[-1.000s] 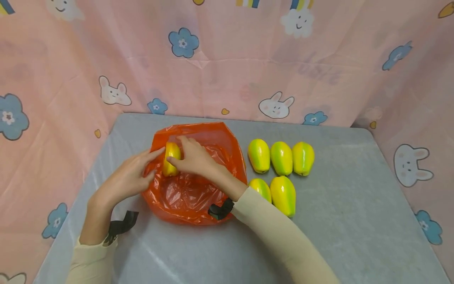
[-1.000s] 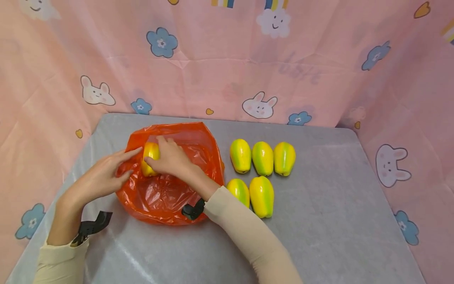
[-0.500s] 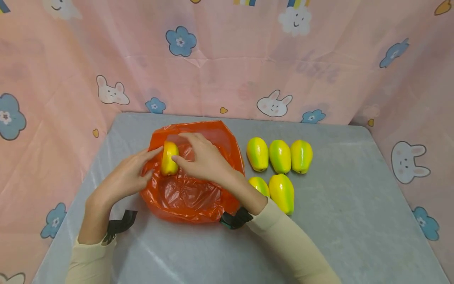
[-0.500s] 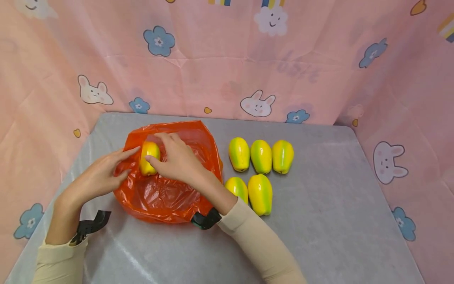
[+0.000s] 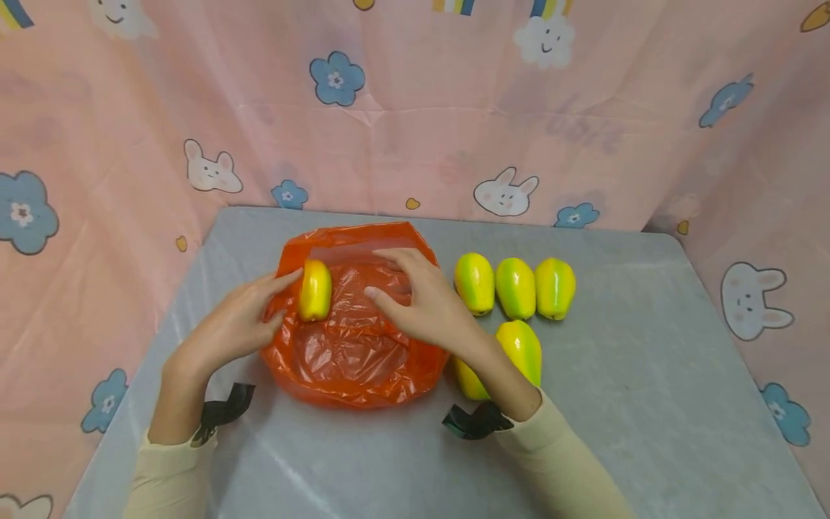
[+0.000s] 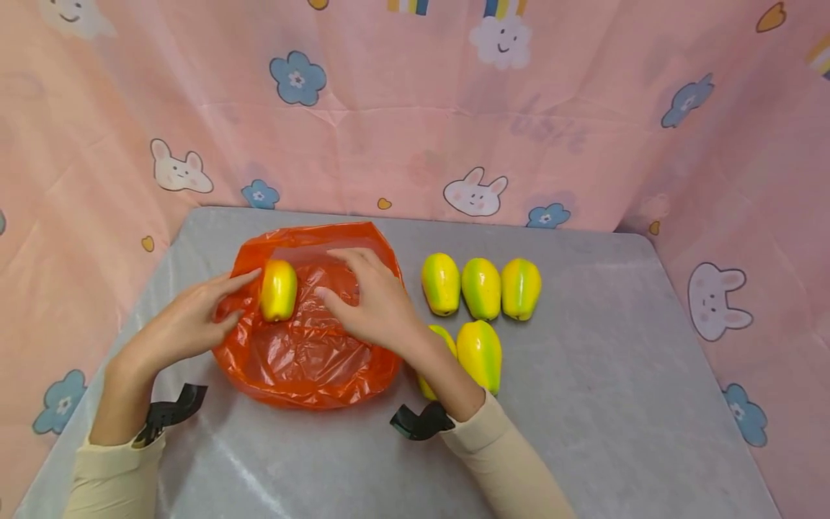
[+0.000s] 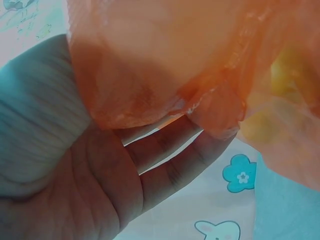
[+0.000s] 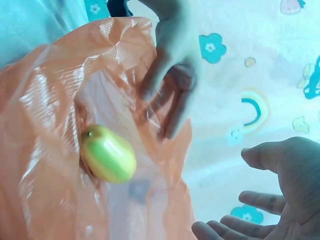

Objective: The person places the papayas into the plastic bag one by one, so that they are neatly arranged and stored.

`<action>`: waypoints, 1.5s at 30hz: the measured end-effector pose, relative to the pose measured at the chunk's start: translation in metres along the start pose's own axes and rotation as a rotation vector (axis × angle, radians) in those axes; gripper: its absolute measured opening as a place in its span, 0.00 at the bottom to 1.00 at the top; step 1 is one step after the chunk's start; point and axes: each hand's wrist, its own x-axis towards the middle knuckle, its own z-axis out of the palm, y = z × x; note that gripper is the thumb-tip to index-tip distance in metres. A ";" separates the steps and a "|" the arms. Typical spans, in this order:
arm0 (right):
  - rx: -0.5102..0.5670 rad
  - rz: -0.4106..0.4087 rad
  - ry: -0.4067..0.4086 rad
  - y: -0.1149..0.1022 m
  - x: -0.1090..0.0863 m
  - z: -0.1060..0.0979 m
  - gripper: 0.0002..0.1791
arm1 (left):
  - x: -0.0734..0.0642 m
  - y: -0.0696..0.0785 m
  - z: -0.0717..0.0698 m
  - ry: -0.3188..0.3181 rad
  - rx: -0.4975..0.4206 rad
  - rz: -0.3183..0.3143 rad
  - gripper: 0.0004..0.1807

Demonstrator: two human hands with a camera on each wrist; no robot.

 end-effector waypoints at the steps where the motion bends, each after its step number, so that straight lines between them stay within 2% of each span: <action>1: 0.003 0.003 0.003 0.001 -0.002 -0.001 0.33 | 0.000 0.000 0.000 -0.002 0.000 -0.001 0.38; 9: 0.042 0.028 0.025 0.014 -0.023 -0.013 0.32 | -0.001 0.000 -0.001 0.007 0.004 0.003 0.39; 15: 0.042 0.027 0.087 0.024 -0.040 -0.021 0.32 | -0.001 -0.001 -0.001 0.004 0.010 -0.003 0.38; 23: 0.040 0.092 0.136 0.047 -0.063 -0.027 0.32 | -0.003 0.000 -0.001 -0.009 0.002 -0.013 0.38; 37: -0.049 0.092 0.228 0.079 -0.097 -0.037 0.31 | -0.003 0.000 0.000 -0.010 0.002 -0.017 0.38; 45: -0.089 0.147 0.243 0.086 -0.106 -0.044 0.31 | -0.002 0.001 -0.001 -0.015 0.007 -0.018 0.38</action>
